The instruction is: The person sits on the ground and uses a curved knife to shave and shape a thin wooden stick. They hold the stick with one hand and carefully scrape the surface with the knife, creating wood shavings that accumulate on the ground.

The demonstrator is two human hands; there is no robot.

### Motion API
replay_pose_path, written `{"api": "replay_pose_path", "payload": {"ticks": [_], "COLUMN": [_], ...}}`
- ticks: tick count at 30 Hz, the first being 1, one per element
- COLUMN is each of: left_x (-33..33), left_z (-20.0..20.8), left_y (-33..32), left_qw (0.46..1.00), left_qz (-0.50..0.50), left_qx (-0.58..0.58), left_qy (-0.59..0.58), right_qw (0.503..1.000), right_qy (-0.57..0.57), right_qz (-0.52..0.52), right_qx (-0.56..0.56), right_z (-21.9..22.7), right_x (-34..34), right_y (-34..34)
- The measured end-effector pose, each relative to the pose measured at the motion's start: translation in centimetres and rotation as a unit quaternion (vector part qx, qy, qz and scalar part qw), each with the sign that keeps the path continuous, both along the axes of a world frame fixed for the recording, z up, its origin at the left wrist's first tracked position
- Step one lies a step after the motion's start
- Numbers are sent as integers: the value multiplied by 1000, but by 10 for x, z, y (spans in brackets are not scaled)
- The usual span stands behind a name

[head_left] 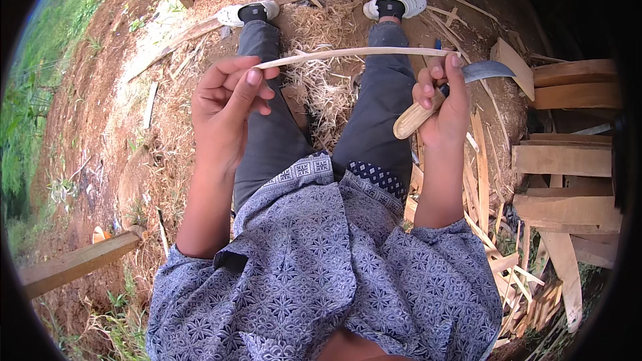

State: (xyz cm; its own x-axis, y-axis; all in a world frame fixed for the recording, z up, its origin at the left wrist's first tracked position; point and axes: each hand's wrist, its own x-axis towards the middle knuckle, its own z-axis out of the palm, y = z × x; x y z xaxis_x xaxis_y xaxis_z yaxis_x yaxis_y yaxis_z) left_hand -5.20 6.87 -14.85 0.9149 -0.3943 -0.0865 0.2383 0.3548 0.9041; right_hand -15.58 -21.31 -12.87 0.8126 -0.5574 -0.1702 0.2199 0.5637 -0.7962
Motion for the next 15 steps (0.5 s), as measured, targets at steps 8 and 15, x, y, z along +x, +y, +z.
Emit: {"api": "replay_pose_path", "payload": {"ticks": [8,15], "left_x": [3,9], "left_z": [10,22], "left_y": [5,12], "left_qw": [996,992], "left_qz": [57,81], "left_qx": [-60,-95], "left_qy": [-31,-27], "right_qw": [997,986], "right_qy": [-13,-28], "right_qz": [70,156], "right_qx": [-14,-43], "right_z": [-4,-10], "right_x": [-3,-5], "right_y": [0,1]}}
